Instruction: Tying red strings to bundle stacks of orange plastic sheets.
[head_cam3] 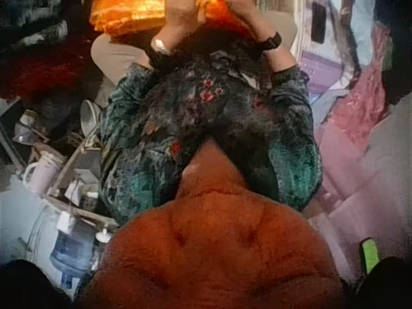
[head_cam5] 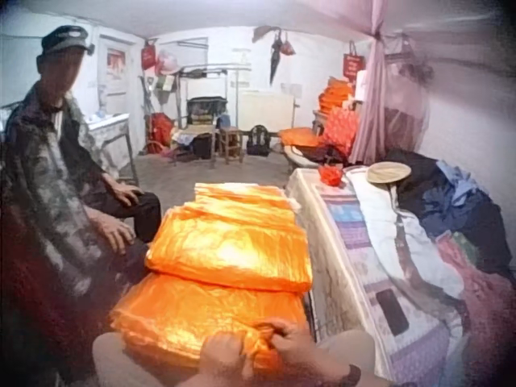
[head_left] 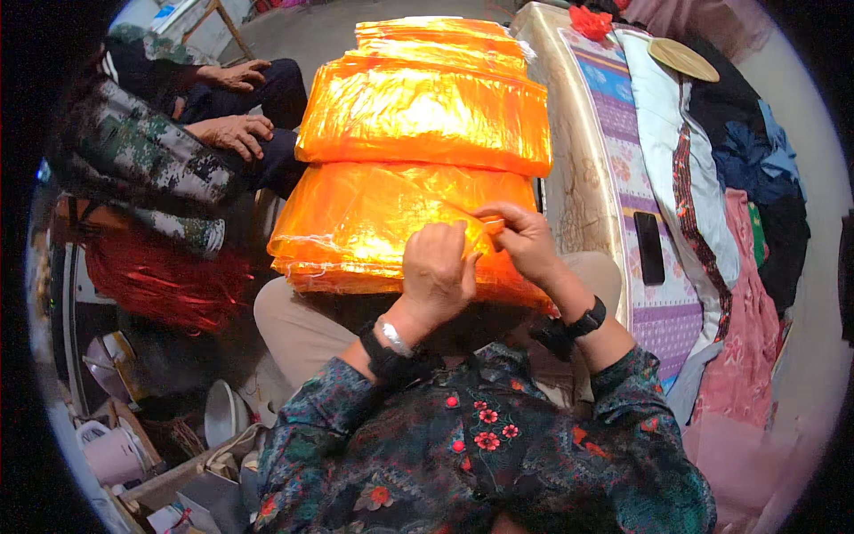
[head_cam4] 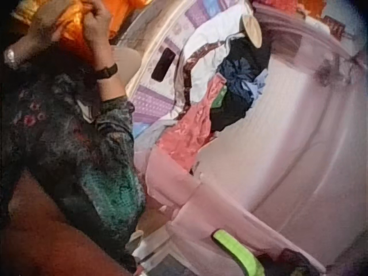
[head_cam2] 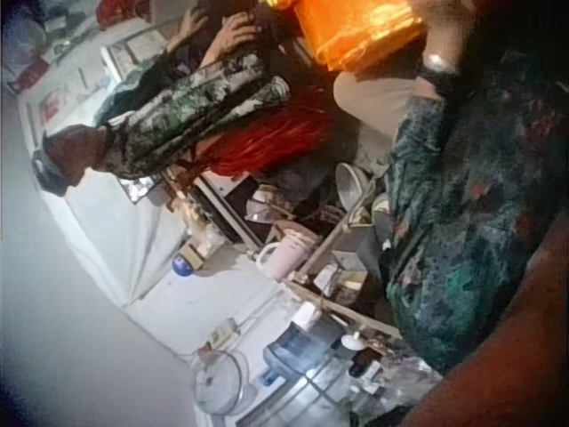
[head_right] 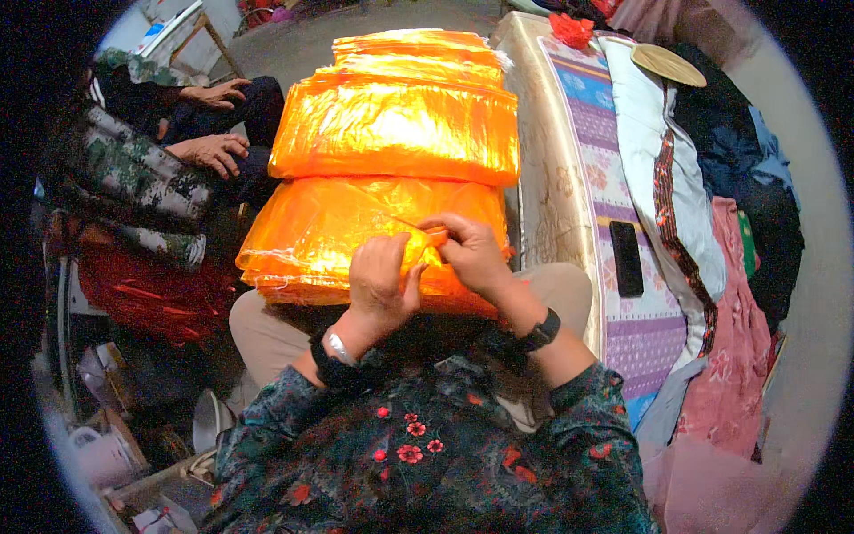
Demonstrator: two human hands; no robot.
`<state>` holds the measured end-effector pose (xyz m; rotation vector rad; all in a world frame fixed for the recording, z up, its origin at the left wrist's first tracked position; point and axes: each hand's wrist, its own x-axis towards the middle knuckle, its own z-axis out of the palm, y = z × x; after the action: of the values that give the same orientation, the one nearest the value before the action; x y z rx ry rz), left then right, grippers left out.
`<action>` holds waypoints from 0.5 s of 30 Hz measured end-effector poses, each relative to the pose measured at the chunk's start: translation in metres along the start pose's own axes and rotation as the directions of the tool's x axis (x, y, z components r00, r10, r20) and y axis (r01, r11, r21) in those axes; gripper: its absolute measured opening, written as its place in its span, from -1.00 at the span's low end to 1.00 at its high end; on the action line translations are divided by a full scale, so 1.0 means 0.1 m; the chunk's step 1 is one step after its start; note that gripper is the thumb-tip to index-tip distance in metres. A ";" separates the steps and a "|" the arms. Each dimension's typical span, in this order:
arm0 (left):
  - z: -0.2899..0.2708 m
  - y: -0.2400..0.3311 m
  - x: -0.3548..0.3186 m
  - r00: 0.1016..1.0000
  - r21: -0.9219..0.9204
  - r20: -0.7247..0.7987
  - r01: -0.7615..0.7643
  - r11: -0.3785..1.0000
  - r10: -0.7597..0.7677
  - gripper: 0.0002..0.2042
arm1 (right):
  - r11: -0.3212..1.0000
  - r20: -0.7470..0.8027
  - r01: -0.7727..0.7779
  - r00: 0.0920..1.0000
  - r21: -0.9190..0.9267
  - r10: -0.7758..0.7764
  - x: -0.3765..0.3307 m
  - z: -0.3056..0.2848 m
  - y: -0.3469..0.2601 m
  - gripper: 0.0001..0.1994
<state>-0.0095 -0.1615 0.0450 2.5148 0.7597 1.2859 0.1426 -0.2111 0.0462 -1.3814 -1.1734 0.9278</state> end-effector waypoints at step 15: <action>-0.15 -0.22 -0.02 0.998 -0.079 0.042 0.044 0.996 -0.041 -0.78 | 0.945 0.206 0.112 0.977 -0.308 -0.048 0.25 0.29 -0.13 -0.58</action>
<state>-0.0300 -0.1449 0.0432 2.4409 0.7339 1.2237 0.1184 -0.1806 0.0561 -1.5075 -1.5734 0.8560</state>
